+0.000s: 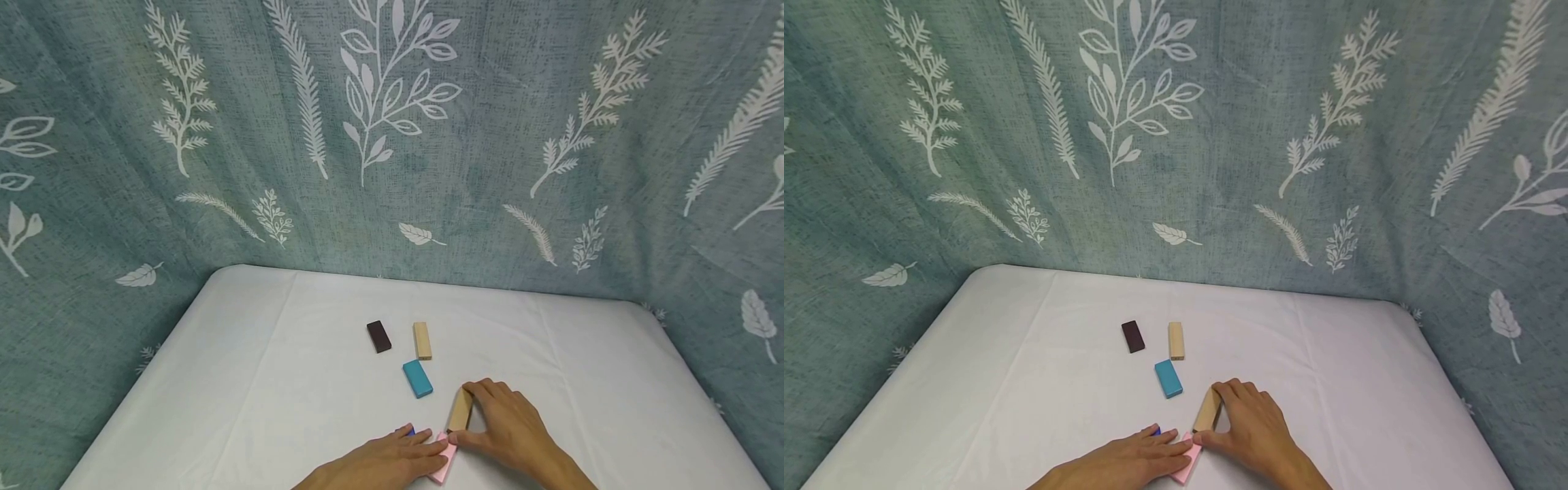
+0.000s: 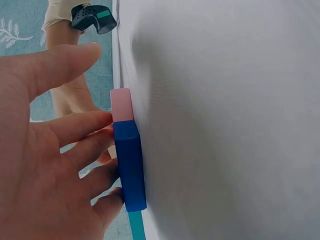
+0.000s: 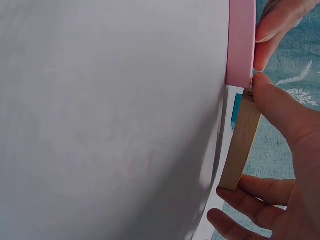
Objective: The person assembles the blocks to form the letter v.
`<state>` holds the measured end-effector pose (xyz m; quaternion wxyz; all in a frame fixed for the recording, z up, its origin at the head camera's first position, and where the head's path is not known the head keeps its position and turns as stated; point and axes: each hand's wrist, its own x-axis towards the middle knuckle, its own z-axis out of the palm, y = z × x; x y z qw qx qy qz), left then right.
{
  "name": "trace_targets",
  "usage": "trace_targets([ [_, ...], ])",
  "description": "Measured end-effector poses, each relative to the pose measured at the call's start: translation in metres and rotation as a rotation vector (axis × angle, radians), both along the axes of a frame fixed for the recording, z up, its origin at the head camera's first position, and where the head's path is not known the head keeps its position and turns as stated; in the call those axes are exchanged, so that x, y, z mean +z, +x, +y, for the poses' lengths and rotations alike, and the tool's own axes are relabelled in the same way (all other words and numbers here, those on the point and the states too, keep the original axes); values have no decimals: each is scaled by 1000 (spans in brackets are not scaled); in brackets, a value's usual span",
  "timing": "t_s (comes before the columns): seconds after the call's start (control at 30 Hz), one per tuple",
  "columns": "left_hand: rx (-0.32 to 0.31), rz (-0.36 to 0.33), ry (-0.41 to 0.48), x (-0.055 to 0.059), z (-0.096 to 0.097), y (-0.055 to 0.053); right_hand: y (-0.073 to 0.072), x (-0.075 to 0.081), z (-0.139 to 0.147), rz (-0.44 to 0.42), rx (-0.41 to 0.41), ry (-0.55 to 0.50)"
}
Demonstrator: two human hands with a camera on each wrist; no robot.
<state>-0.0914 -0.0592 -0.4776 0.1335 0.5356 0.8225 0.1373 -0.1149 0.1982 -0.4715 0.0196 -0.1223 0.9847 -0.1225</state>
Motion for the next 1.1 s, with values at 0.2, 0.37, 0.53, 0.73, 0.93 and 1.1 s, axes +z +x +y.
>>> trace_targets([
  [0.2, 16, -29, -6, 1, 0, 1, 0, -1, -1, -7, -7, 14],
  [0.37, 20, -31, -10, 0, 0, 1, 0, -1, -1, -18, -8, 28],
  [0.53, 17, -20, -8, -1, 0, 1, 1, -1, -1, -19, -3, 32],
  [0.73, 10, -6, -2, 1, 1, 0, 2, 1, -1, -19, 16, 33],
  [0.93, -12, 30, -4, 2, 0, -1, 3, 2, 0, 14, 35, 19],
  [1.1, -3, 10, -16, 2, 1, -2, 2, 2, -1, 13, 40, 14],
])
